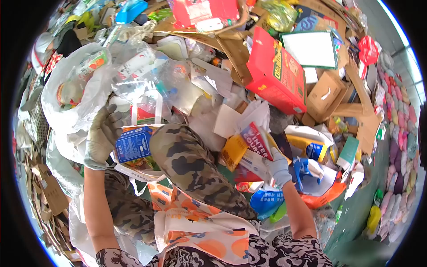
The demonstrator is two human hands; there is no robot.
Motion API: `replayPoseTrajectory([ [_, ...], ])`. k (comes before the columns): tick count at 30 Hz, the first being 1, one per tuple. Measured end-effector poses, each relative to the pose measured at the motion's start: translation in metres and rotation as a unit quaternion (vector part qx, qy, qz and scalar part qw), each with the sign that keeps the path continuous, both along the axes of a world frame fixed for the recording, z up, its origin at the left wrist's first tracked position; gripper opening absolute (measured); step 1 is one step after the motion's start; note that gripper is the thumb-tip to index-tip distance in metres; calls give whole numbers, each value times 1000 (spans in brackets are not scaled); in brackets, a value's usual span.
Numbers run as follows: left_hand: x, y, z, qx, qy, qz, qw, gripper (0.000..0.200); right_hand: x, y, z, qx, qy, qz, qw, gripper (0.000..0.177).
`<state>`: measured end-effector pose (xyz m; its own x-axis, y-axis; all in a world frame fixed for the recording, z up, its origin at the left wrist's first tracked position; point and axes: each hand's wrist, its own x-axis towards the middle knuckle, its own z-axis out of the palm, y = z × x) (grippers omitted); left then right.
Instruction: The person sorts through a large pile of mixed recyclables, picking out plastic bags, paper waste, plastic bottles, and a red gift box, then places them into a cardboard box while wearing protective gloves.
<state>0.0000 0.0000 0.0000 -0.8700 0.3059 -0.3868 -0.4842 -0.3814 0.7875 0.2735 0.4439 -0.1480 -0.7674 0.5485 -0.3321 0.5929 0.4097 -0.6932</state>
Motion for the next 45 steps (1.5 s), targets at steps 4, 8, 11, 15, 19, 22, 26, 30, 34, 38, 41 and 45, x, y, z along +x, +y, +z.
replayPoseTrajectory([
  [4,19,16,13,-22,19,23,999,34,-35,-10,63,382,21,242,892,9],
  [8,18,17,24,-162,152,-79,972,38,-74,-17,92,369,35,293,881,10],
  [11,17,41,6,-205,260,-142,933,49,-92,-9,119,427,75,322,842,29],
  [15,22,97,10,-319,440,-238,805,68,-105,-13,176,337,115,306,883,25],
  [19,28,190,7,-202,457,-282,819,79,-105,-2,204,252,78,292,919,26],
  [22,31,245,-8,-68,233,-327,913,52,-107,14,216,177,85,292,936,27],
  [26,22,283,-84,363,-137,-339,857,22,-108,52,191,168,64,268,946,36],
  [30,33,286,-87,242,-41,-264,933,17,-106,87,131,308,139,150,929,57],
  [34,46,288,-59,-44,15,-145,988,20,-108,87,15,-128,414,-113,894,58],
  [38,30,290,-78,25,-23,-67,997,37,-65,90,-139,-465,108,-256,841,53],
  [41,19,294,-64,68,-38,17,997,50,-44,32,-111,-168,43,-274,946,55],
  [45,-2,290,-49,-63,23,107,992,64,-20,16,-140,-473,-68,-361,801,77],
])
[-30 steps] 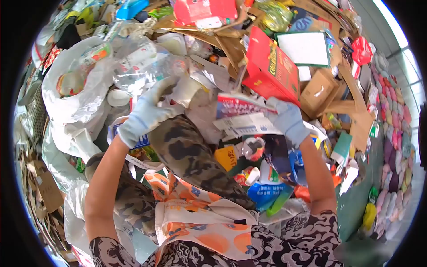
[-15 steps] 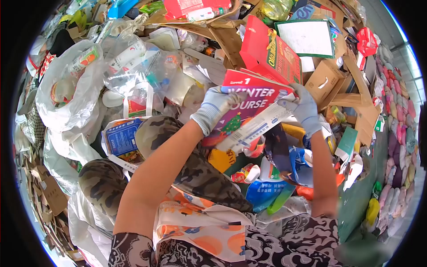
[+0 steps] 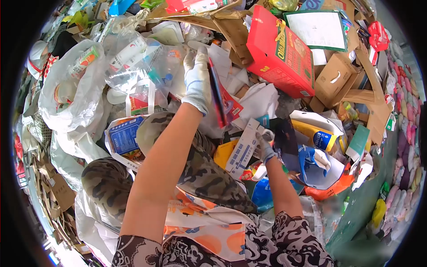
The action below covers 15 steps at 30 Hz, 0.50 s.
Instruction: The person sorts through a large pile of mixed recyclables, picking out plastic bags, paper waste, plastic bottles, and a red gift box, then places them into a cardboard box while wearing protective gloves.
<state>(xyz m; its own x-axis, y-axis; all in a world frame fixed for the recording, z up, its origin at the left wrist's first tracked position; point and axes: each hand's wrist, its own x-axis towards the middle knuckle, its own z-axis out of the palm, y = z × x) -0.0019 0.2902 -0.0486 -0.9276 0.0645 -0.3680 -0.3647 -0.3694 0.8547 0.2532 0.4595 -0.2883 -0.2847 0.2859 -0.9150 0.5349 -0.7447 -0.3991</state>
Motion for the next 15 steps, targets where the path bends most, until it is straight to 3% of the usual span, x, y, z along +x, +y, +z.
replayPoseTrajectory([
  [1,4,1,-1,2,21,6,1000,64,0,-8,-17,-3,2,2,1000,77],
  [3,5,5,-16,-15,71,-8,997,61,-4,-24,-59,189,47,106,975,87],
  [4,9,4,-15,-20,72,-30,997,60,-7,-29,-72,187,48,109,975,87],
  [6,15,2,-9,-24,20,-72,997,57,-14,-41,-91,368,-122,90,918,93],
  [7,18,2,-6,-62,38,-146,987,55,-23,-54,-61,366,-119,74,920,82],
  [8,21,3,-5,-98,55,-220,969,54,-23,-60,-56,364,-121,74,921,82],
  [10,31,9,-9,-110,97,-261,954,59,-19,-65,-48,256,78,125,956,61],
  [11,41,11,-7,-124,182,-323,920,60,-27,-71,-1,184,68,123,973,42],
  [12,47,11,-5,-136,264,-380,876,61,-31,-65,18,201,125,125,964,38],
  [13,44,8,9,-277,371,-471,751,75,-35,-57,36,215,180,127,951,34],
  [14,52,8,4,-274,364,-476,753,75,-46,-50,87,130,232,79,961,30],
  [15,63,11,-2,-353,475,-454,666,80,-50,-39,116,187,300,119,928,25],
])
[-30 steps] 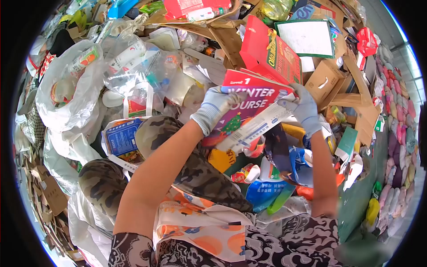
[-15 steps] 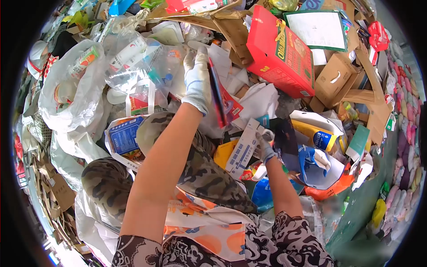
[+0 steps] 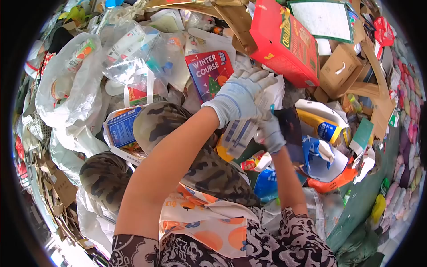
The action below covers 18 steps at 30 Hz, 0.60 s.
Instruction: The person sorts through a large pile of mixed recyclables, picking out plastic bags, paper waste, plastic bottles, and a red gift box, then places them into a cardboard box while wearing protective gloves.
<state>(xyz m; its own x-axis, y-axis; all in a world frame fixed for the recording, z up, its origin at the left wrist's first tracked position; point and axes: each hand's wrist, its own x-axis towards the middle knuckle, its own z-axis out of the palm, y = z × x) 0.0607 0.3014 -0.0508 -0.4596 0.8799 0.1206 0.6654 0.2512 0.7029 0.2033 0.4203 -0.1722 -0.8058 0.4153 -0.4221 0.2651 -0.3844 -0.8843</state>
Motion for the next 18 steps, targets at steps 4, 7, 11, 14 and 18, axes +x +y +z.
replayPoseTrajectory([
  [4,9,10,-1,-20,146,-41,988,94,-8,26,103,29,30,115,992,25],
  [7,4,7,6,6,118,-26,993,89,-21,31,115,57,59,122,989,27],
  [11,-1,3,-4,4,-290,-36,956,72,-39,24,114,84,119,117,982,27],
  [14,-5,2,-4,-105,-121,88,983,44,-46,26,85,162,162,67,971,23],
  [18,-30,0,-5,-8,-146,302,942,31,-24,48,17,214,41,-174,960,29],
])
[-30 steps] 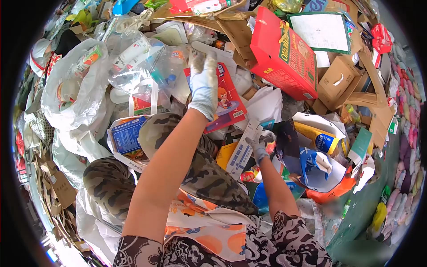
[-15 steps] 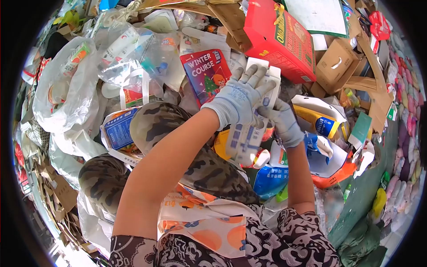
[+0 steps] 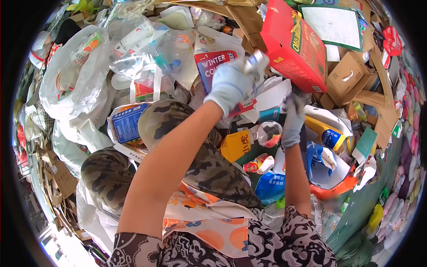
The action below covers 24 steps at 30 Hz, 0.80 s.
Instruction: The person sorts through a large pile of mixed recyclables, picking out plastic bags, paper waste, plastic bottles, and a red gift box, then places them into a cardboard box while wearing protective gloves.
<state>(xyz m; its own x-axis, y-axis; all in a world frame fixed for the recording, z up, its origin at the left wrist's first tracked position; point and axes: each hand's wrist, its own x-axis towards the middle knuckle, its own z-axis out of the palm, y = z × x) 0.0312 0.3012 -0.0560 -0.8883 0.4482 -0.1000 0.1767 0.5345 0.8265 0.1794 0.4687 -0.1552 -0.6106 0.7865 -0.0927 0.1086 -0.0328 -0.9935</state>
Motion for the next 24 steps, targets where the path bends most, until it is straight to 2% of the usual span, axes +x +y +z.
replayPoseTrajectory([
  [1,-5,1,-3,-2,1,7,1000,31,26,3,-41,106,-125,61,985,32],
  [2,-11,3,-5,127,-79,40,988,27,64,4,-103,214,-148,177,949,33],
  [3,-21,-2,-2,250,-144,79,954,23,113,11,-170,400,-310,324,800,44],
  [4,-26,-5,5,253,-60,90,961,24,161,17,-234,577,-361,436,588,55],
  [5,-28,-11,9,247,27,105,963,25,169,-11,-212,494,-383,453,636,55],
  [6,-31,-20,20,352,25,129,927,25,152,-31,-182,231,-390,362,815,59],
  [7,-33,-34,40,458,29,140,877,25,142,-44,-154,233,-356,395,814,59],
  [8,-26,-69,78,474,61,142,867,26,143,-49,-129,388,-391,419,722,60],
  [9,-22,-114,103,423,81,153,889,26,145,-54,-123,531,-415,413,613,61],
  [10,-28,-156,105,388,125,191,893,23,147,-60,-129,514,-433,417,613,81],
  [11,-24,-186,122,445,134,179,867,18,151,-60,-135,496,-456,414,612,102],
  [13,-6,-248,125,390,60,241,887,23,189,-53,-163,484,-504,472,537,105],
  [14,2,-275,114,350,78,273,893,26,197,-47,-169,459,-533,479,526,101],
  [15,6,-300,100,285,32,312,906,29,197,-41,-173,433,-559,486,513,97],
  [16,14,-315,89,251,-7,322,913,32,190,-38,-177,445,-553,486,509,97],
  [18,28,-331,74,161,-78,293,939,37,185,-31,-181,451,-549,485,509,81],
  [19,30,-335,63,107,-102,276,950,37,181,-27,-185,451,-544,490,511,73],
  [21,24,-341,39,-66,-89,158,981,47,174,-13,-192,443,-530,503,519,58],
  [23,11,-339,26,-180,-42,82,979,56,168,3,-198,418,-484,526,561,45],
  [24,-3,-343,-2,-186,-18,59,981,58,162,11,-195,402,-442,540,593,40],
])
